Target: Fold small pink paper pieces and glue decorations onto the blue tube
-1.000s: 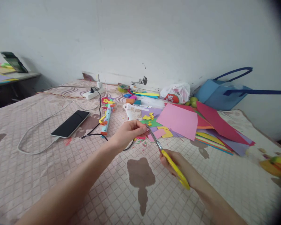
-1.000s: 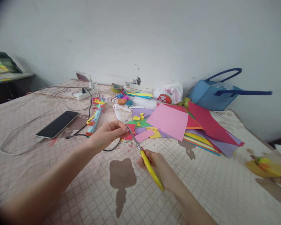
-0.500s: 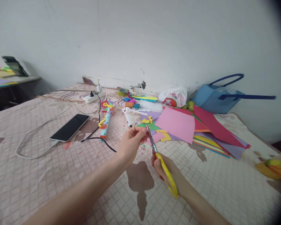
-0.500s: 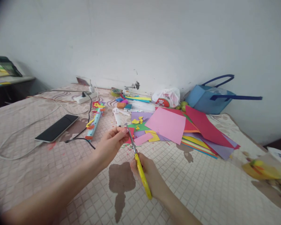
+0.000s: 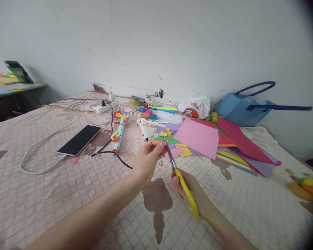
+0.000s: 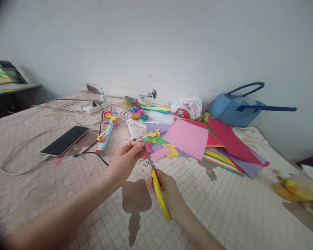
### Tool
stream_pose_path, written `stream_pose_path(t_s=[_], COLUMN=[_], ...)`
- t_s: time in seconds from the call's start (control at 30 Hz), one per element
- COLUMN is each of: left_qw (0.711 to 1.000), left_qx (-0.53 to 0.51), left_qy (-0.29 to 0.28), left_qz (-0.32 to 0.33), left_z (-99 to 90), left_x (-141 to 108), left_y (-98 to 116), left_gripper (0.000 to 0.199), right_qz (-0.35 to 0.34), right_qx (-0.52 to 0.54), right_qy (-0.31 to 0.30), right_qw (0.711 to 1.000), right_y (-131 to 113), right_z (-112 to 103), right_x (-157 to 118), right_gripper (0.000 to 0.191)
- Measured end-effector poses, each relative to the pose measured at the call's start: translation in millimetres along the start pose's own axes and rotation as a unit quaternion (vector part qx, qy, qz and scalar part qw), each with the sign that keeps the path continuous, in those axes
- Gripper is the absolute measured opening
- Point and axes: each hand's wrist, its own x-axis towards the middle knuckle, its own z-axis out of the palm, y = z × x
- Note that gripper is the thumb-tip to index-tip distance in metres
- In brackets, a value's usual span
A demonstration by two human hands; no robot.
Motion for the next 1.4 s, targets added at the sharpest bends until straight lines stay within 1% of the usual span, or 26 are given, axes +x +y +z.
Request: stream_pose_path(t_s=[0.17,0.37,0.63,0.73,0.83,0.93,1.03,1.13,1.23,1.3,1.4], left_qw=[1.000,1.000,1.000,1.000,1.000,0.999,0.998,0.992,0.984,0.980,0.975], left_qx=[0.006,0.010,0.016,0.012,0.002,-0.002,0.041,0.120,0.162,0.176,0.198], left_qy=[-0.003,-0.007,-0.009,-0.014,-0.016,-0.019,-0.024,-0.030,-0.044,-0.058,-0.072], left_qz=[-0.003,-0.003,-0.001,-0.010,-0.021,-0.027,-0.027,-0.038,-0.056,-0.066,-0.066], left_z=[-0.4,-0.3,-1.6,-0.9,-0.6,-1.5,-3.0,-3.5,-2.6,-1.6,-0.1], left_x=[0.6,0.2,0.9,0.6,0.0,-0.9,-3.5,-8.6,-14.7,-18.1,-21.0], left_y=[0.8,2.3,1.6,2.6,3.7,2.6,-2.1,-9.8,-18.0,-22.0,-25.0], left_gripper=[0.014,0.014,0.014,0.014,0.015,0.015,0.017,0.018,0.017,0.016,0.015], right_qz=[-0.016,0.000,0.010,0.026,0.050,0.063,0.045,0.026,0.044,0.048,0.038], right_qx=[-0.009,-0.004,-0.016,0.029,0.101,0.142,0.177,0.200,0.224,0.246,0.254], right_qy=[-0.001,-0.006,0.002,-0.002,-0.029,-0.047,-0.021,0.043,0.106,0.123,0.133], right_qw=[1.000,1.000,1.000,0.999,0.993,0.987,0.983,0.978,0.968,0.960,0.957], right_y=[3.7,2.6,1.8,2.7,5.6,6.9,5.3,2.5,1.0,1.2,2.2], right_z=[-1.8,-3.2,-4.4,-2.2,1.2,3.5,3.1,-0.2,-4.0,-5.4,-5.9], right_x=[0.2,-0.6,0.9,1.0,0.4,-0.4,0.1,2.7,6.3,8.2,9.3], right_gripper=[0.041,0.042,0.042,0.048,0.054,0.057,0.054,0.043,0.028,0.023,0.017])
